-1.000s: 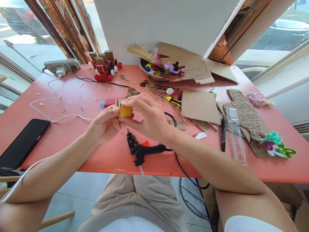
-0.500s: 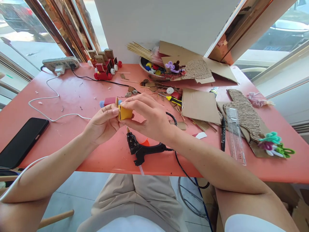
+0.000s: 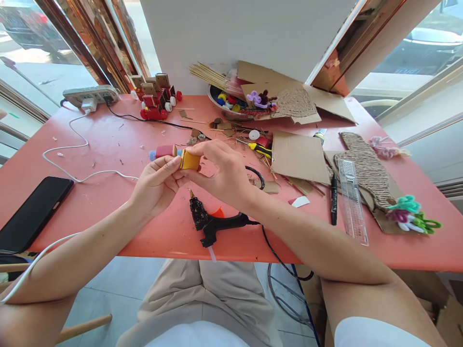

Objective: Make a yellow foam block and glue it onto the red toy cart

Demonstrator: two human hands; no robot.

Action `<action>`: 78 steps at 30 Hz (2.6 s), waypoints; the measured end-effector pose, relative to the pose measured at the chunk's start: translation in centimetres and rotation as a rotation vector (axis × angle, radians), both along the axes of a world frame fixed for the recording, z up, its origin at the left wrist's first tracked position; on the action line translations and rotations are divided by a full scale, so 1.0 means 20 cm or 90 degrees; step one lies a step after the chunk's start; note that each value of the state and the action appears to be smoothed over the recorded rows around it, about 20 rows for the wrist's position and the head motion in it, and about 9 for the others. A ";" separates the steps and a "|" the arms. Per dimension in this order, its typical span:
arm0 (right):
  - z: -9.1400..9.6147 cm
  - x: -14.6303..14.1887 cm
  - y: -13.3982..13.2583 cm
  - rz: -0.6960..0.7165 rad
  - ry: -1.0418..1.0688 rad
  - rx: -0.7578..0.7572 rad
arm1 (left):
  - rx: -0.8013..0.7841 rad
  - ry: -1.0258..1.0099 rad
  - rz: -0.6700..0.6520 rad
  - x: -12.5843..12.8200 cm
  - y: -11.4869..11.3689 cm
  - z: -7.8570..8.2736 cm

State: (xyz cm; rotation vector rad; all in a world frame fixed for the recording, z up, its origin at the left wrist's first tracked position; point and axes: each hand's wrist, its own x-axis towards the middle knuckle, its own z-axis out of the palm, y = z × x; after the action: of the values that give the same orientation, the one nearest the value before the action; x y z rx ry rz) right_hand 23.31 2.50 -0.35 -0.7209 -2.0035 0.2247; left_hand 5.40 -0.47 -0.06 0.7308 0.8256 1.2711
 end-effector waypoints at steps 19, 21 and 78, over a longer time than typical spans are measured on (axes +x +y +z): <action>-0.07 -0.06 0.03 -0.051 -0.034 0.056 | 0.103 0.133 0.151 0.08 -0.02 -0.02; -0.08 -0.07 0.03 -0.060 -0.037 0.064 | 0.100 0.134 0.153 0.07 -0.01 -0.01; 0.03 -0.01 -0.02 -0.005 -0.068 0.012 | -0.104 0.005 -0.084 -0.02 0.04 0.06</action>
State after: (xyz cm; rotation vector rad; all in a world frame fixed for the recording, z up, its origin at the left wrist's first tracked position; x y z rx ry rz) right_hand 23.02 2.01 0.22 -0.7430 -2.1007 0.1658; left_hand 4.97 0.29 1.12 0.6490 0.8626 1.0696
